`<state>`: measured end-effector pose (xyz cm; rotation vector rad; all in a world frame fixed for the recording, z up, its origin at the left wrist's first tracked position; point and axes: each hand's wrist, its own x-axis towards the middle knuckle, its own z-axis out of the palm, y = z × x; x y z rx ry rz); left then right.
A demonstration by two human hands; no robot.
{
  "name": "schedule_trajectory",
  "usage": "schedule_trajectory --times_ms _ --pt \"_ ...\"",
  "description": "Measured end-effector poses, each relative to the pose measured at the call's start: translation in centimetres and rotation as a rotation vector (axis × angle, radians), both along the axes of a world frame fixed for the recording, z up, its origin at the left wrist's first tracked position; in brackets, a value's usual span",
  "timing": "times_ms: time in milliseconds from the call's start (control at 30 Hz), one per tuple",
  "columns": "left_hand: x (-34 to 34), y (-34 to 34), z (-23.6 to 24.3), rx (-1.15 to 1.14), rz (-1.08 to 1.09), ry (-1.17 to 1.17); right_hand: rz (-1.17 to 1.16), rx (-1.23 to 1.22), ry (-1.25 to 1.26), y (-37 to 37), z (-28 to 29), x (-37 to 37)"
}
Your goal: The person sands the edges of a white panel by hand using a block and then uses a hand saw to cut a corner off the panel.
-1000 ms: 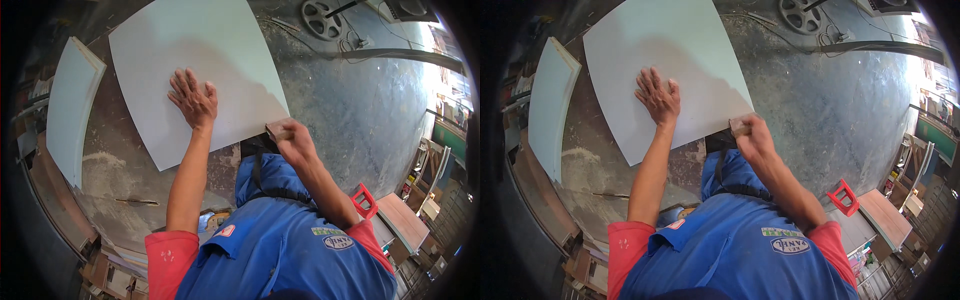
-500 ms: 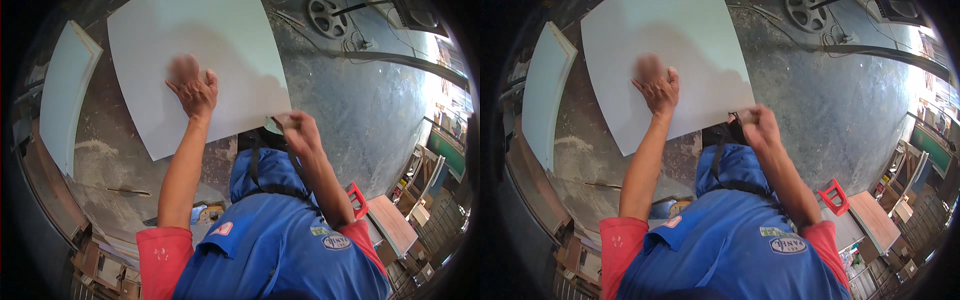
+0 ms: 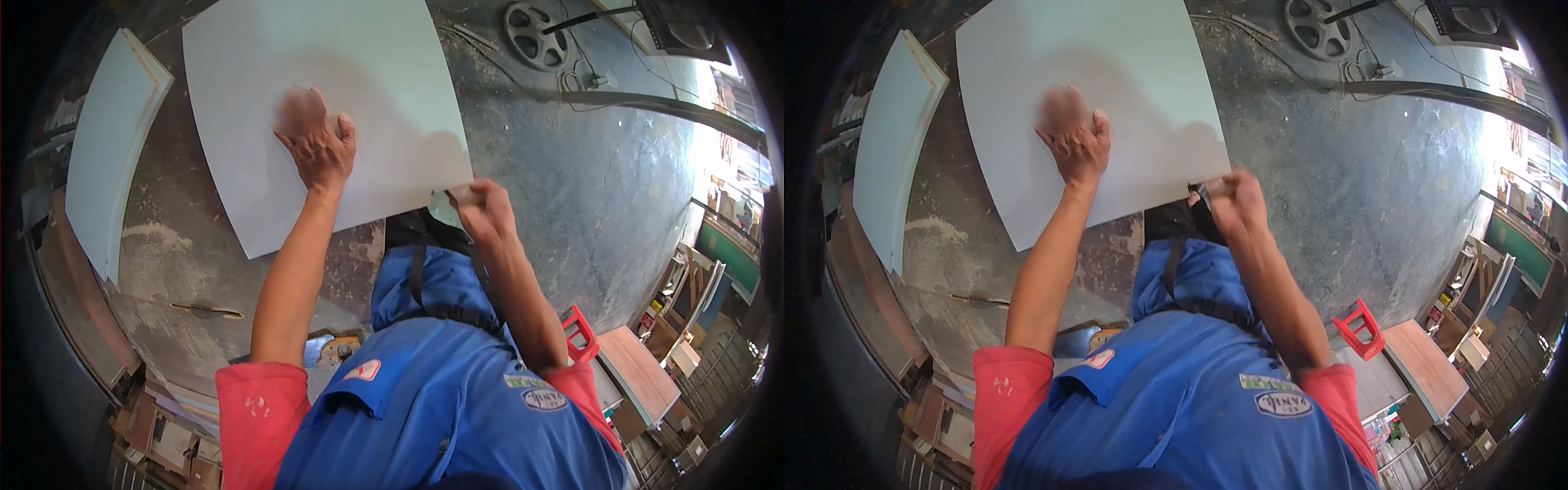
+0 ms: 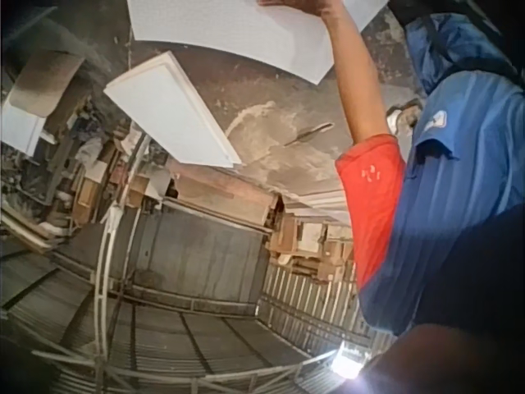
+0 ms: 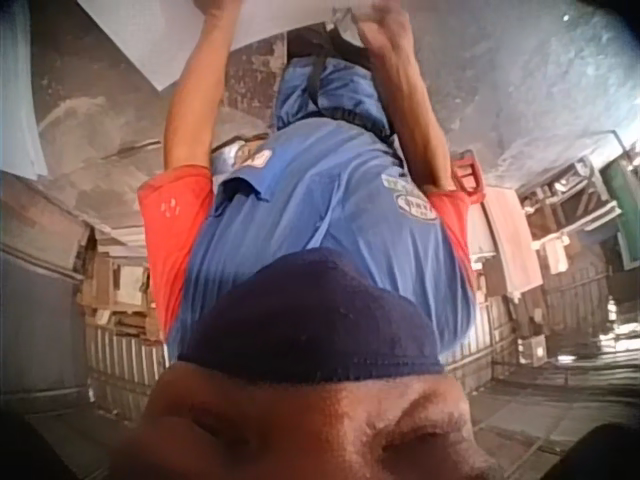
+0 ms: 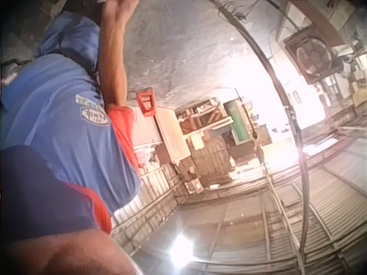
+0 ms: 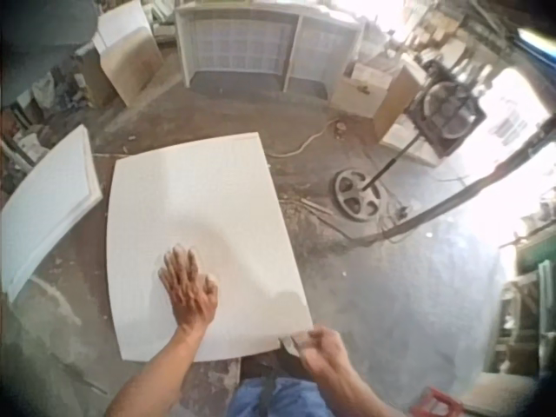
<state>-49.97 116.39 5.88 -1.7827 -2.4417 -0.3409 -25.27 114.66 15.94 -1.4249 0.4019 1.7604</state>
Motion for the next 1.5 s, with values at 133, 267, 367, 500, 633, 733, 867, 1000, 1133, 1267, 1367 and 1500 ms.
schedule_trajectory --times_ms 133,267,367,500,633,733,867,1000,1133,1267,1367,1500 --pt "0.2 0.6 0.7 0.013 -0.008 -0.011 -0.035 0.020 0.028 0.1 -0.6 0.0" --pt "0.1 1.5 -0.6 0.045 0.000 0.012 0.036 0.088 0.035 0.2 -4.5 1.8" --pt "1.0 0.9 -0.9 0.053 0.035 -0.070 0.042 0.143 0.074 -1.8 -1.2 0.9" --pt "3.6 1.2 -1.2 0.101 0.155 -0.114 -0.095 -0.020 0.069 -0.2 -3.3 -0.4" --pt "2.8 1.2 -0.5 0.064 0.155 -0.074 0.057 0.140 0.082 -1.2 0.3 -0.7" --pt "3.8 1.5 -0.5 0.068 0.127 -0.073 -0.004 0.030 -0.029 -0.3 -4.4 -0.4" --pt "3.5 1.2 -0.5 0.037 0.107 -0.051 0.535 0.042 -0.266 -4.6 -3.7 3.6" --pt "3.8 -1.4 -0.6 0.003 0.077 -0.054 0.912 0.309 -0.266 -6.5 -1.7 4.4" --pt "4.6 -2.0 -0.5 -0.014 0.050 -0.027 1.086 0.388 -0.435 -7.1 -1.6 2.1" --pt "4.9 -2.0 -0.2 0.003 0.048 -0.026 1.109 0.538 -0.430 -7.5 -2.7 2.7" --pt "4.6 -2.2 -0.1 -0.002 0.050 -0.025 1.226 0.564 -0.459 -7.2 -3.1 2.7" --pt "4.8 -1.9 -0.1 0.005 0.049 -0.029 1.252 0.596 -0.581 -7.6 -3.9 2.4"
